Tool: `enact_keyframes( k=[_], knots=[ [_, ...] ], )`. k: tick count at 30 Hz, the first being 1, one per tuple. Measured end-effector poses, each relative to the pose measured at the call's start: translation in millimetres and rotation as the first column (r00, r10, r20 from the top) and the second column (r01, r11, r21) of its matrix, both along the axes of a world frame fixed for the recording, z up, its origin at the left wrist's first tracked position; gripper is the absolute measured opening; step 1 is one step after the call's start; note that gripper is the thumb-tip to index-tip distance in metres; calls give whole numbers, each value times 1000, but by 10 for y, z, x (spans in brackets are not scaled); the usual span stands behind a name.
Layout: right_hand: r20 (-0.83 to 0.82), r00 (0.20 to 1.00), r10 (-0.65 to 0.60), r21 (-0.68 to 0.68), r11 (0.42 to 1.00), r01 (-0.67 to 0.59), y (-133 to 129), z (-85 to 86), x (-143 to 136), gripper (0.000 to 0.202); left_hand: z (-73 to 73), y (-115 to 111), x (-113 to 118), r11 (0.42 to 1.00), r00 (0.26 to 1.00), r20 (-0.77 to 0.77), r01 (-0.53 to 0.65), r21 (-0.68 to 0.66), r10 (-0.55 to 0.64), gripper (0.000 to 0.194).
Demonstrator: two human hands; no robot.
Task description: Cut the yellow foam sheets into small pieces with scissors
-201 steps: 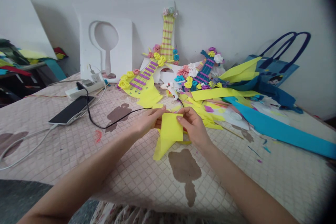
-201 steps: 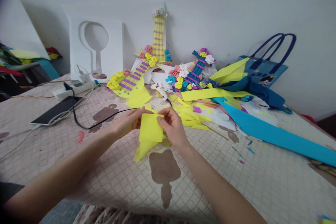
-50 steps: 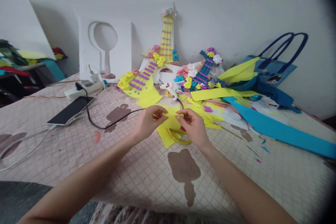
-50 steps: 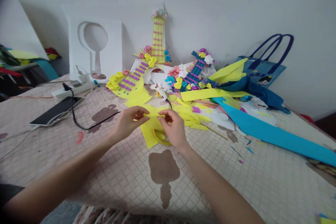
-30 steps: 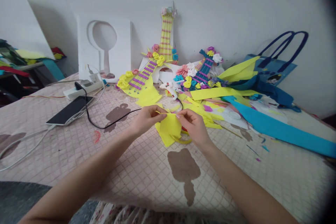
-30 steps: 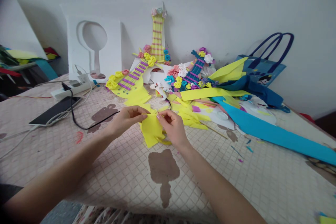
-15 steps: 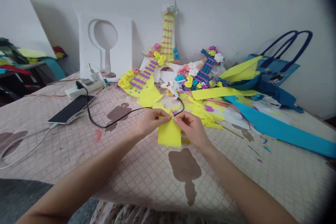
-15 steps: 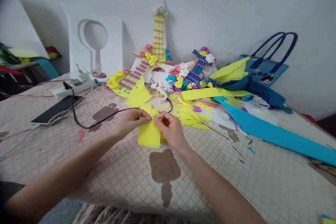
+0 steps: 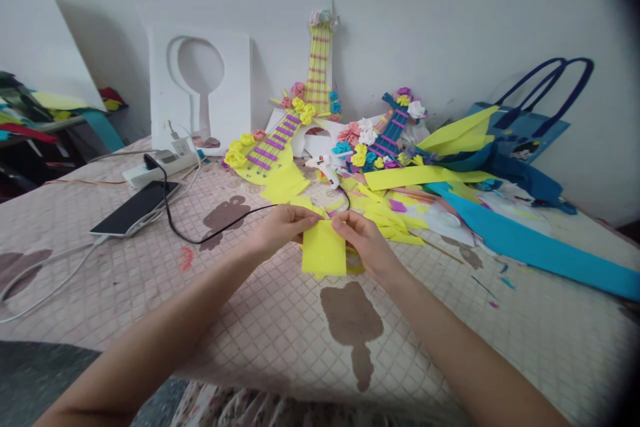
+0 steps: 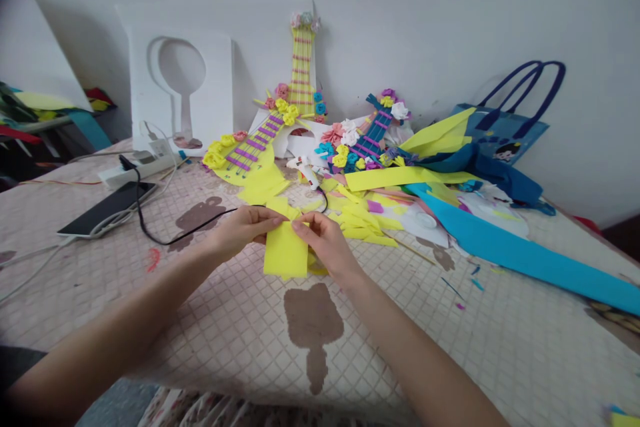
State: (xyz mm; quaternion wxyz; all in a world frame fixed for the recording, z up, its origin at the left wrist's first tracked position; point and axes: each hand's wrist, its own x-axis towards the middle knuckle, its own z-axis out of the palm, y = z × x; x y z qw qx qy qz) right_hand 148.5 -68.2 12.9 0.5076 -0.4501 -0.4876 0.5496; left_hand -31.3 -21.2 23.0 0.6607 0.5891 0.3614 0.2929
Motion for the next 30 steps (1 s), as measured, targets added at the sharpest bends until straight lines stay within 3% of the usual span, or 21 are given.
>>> enact_keyframes(
  k=[9, 15, 18, 21, 30],
  knots=[
    [-51, 993, -108, -21, 994, 107, 50, -65, 29, 26, -26, -11, 35, 997, 998, 30, -49, -64, 51, 38],
    [-156, 967, -202, -96, 977, 189, 73, -29, 45, 28, -39, -36, 76, 991, 999, -38, 26, -133, -32, 32],
    [-209, 973, -99, -144, 987, 69, 69, -33, 43, 29, -76, 7, 58, 992, 1000, -14, -14, -128, 12, 30],
    [-144, 987, 74, -170, 981, -98, 58, -60, 29, 32, -96, 53, 29, 993, 999, 16, -33, -113, 35, 31],
    [23, 987, 158, -104, 982, -155, 32, -138, 22, 28, -55, 106, -19, 991, 995, 32, -90, -101, 94, 36]
  ],
)
